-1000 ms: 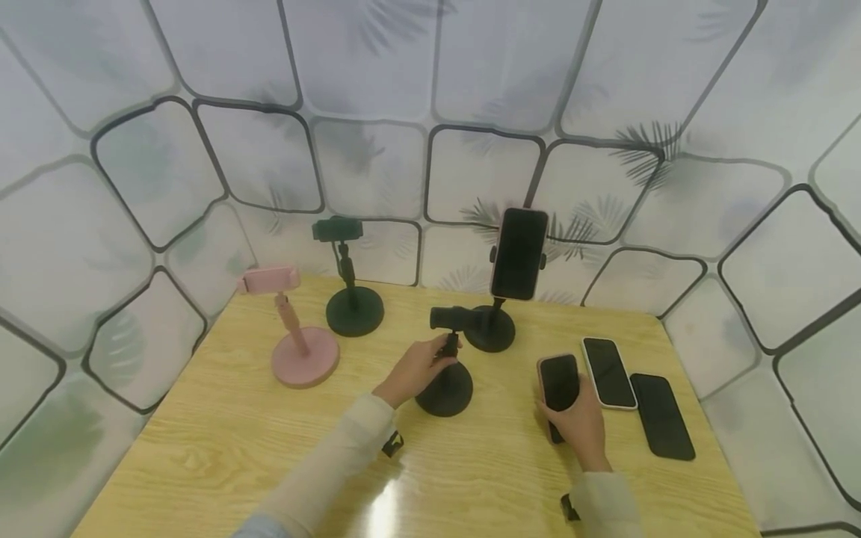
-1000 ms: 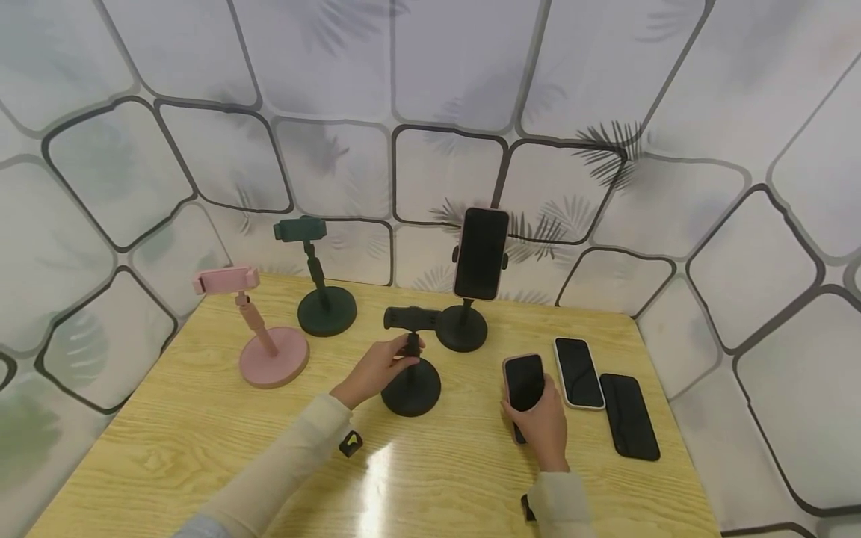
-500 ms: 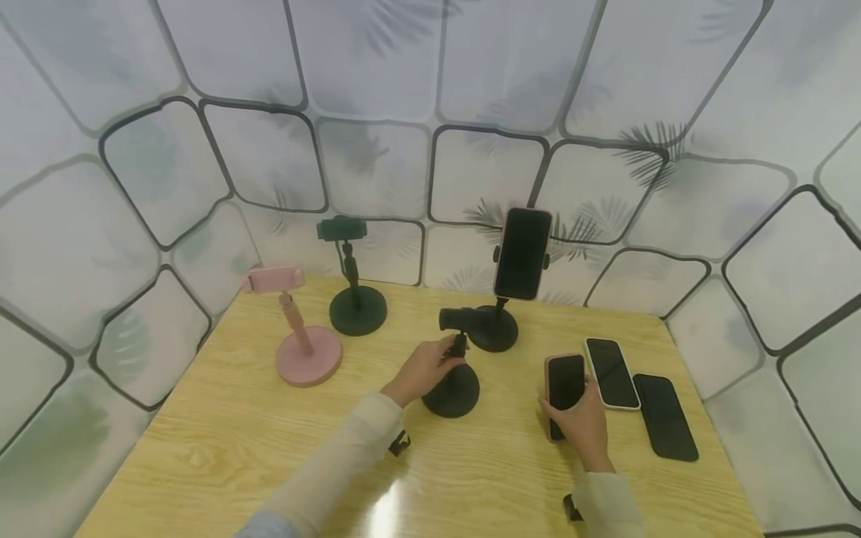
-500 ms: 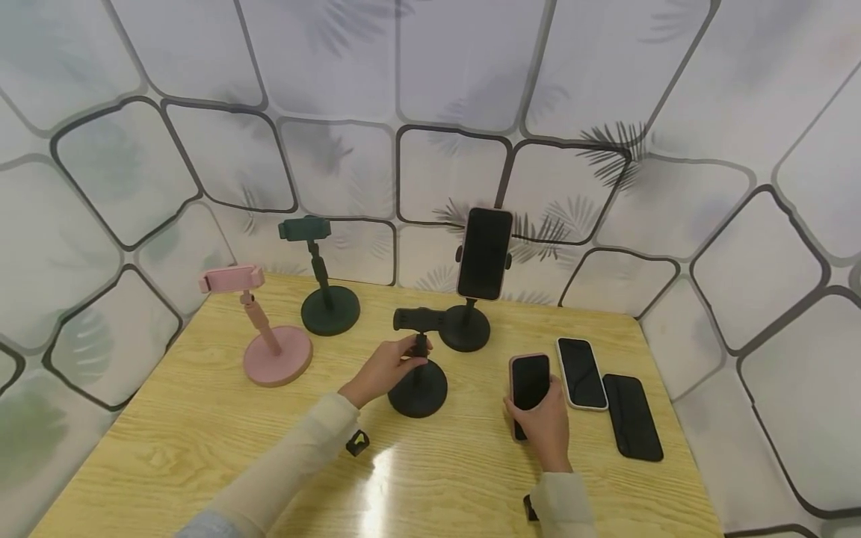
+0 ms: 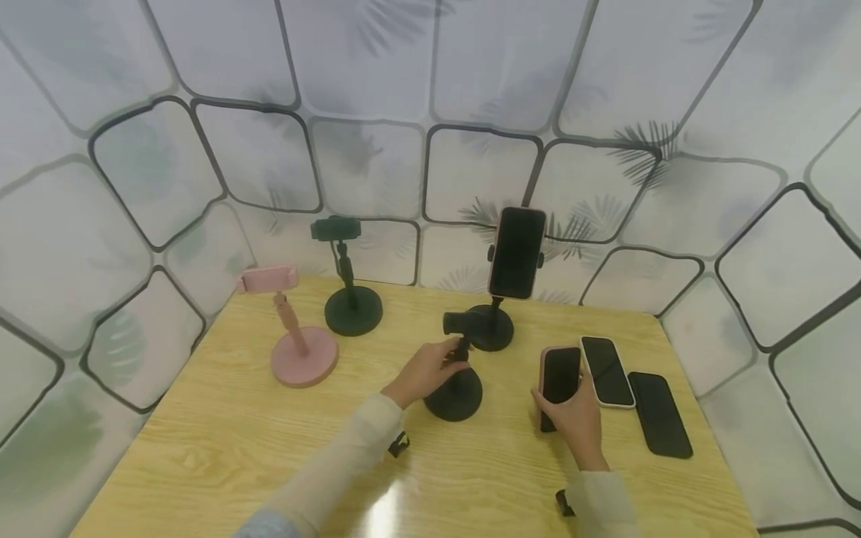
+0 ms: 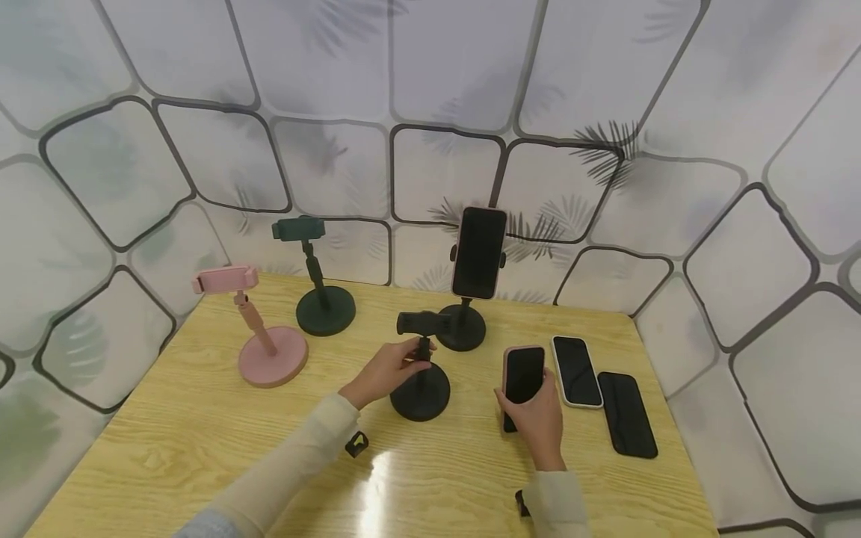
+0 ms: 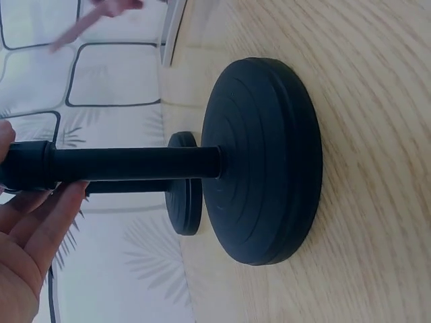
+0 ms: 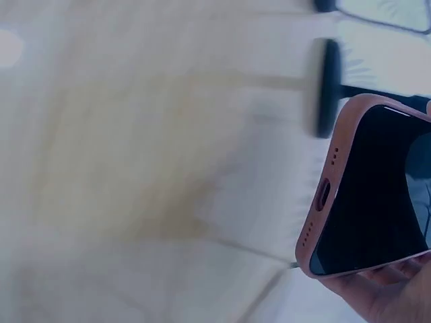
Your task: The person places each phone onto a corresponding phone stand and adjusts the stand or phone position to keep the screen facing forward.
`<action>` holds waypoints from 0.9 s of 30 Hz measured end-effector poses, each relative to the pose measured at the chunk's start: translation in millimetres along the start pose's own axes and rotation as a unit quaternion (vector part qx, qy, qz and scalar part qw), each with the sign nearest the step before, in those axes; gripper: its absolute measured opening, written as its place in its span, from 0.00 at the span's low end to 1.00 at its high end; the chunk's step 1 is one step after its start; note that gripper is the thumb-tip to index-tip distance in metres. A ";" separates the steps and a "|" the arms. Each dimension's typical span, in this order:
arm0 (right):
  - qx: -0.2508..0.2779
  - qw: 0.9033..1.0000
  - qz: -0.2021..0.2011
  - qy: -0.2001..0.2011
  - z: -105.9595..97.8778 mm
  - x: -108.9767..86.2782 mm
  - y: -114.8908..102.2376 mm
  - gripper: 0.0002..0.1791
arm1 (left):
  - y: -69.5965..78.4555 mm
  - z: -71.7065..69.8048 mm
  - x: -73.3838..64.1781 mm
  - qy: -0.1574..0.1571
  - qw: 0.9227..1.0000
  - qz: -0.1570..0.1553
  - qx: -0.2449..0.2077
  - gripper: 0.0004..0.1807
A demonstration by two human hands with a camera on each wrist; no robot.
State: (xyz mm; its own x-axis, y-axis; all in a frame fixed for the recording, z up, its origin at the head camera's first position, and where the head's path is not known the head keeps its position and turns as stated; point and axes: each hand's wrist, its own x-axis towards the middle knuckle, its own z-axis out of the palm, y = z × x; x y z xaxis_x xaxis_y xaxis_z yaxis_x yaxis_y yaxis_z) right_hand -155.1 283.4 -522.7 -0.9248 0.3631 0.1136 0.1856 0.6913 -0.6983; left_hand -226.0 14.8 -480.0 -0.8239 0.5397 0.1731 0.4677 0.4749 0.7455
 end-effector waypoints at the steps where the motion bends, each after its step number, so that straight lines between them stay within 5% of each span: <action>1: 0.004 1.000 -0.002 0.007 -2.2 -0.9 -5.3 0.52 | 0.1 -0.7 -0.1 -0.001 1.000 0.001 -0.005 0.17; 15: 0.072 0.988 -0.085 0.107 -42.2 -18.7 -115.0 0.47 | 0.9 -2.9 3.7 -0.024 1.000 0.007 -0.015 0.15; 27: 0.097 0.968 -0.196 0.120 -48.8 -24.4 -164.5 0.44 | 0.0 -3.2 4.1 -0.024 1.000 0.016 0.003 0.13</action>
State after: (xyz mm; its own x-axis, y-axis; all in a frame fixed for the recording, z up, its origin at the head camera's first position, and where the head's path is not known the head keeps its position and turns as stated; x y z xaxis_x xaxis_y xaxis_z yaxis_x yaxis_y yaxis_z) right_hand -146.9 191.3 -376.1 -0.8035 0.2469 0.5416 -0.2520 0.6832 -0.6853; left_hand -230.4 14.7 -477.3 -0.7925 0.5872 0.1649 0.4948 0.4610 0.7366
